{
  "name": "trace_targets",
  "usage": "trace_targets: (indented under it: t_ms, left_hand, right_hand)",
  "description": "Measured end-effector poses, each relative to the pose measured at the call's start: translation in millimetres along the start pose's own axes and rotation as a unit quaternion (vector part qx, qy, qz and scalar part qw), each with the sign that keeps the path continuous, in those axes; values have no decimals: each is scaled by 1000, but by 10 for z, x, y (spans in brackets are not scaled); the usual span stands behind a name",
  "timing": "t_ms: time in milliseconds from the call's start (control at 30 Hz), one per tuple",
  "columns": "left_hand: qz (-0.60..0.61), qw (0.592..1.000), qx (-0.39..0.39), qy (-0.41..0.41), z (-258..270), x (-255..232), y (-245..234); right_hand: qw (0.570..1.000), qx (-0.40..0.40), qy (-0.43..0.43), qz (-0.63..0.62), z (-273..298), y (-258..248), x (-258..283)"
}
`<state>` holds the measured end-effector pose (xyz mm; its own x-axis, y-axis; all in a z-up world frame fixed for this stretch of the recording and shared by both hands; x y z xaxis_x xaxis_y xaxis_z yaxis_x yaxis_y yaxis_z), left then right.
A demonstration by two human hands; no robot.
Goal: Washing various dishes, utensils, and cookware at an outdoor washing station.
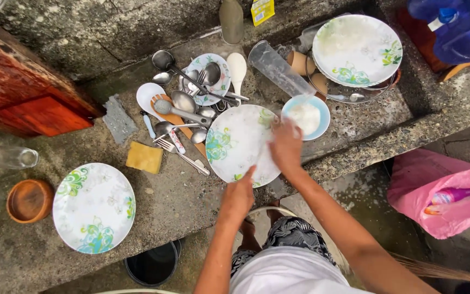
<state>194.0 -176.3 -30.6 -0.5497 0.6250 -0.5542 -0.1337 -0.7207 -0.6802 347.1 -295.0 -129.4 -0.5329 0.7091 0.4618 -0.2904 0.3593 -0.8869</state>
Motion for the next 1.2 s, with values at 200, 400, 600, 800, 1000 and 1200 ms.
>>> trace_targets:
  t_ms: [200,400,600,800,1000,1200]
  left_hand:
    - [9,998,40,52,3,-297,395]
    - [4,997,12,79,-129,-407,433]
    - [26,995,-37,88,-38,-642,12]
    - [79,980,-159,85,265,-435,-591]
    - [141,966,-216,8,550,313,-893]
    - [152,951,-263,-57,1017,1236,-899]
  right_hand:
    - [980,-93,87,-150,333,-163,-429]
    - [965,-154,168,-126,146,99,-656]
    - [949,-171,98,-247,17,289,-940]
    - [957,-146,102,-227,-161,-1281,659]
    - [942,-269,-198,-28,-48,-1777,2409]
    - [922,-180,-224,-259,-485,-937,3001]
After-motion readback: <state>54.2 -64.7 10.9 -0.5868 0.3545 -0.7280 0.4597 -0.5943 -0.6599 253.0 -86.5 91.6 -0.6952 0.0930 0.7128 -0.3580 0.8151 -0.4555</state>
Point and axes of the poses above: each hand's wrist, its own z-axis away from the middle knuckle, its own y-axis out of the palm, x = y × z, the point moved 3 cm from there along -z, towards the middle knuckle, and after that the axes turned 1 degree about z, right-handed, at the moved point
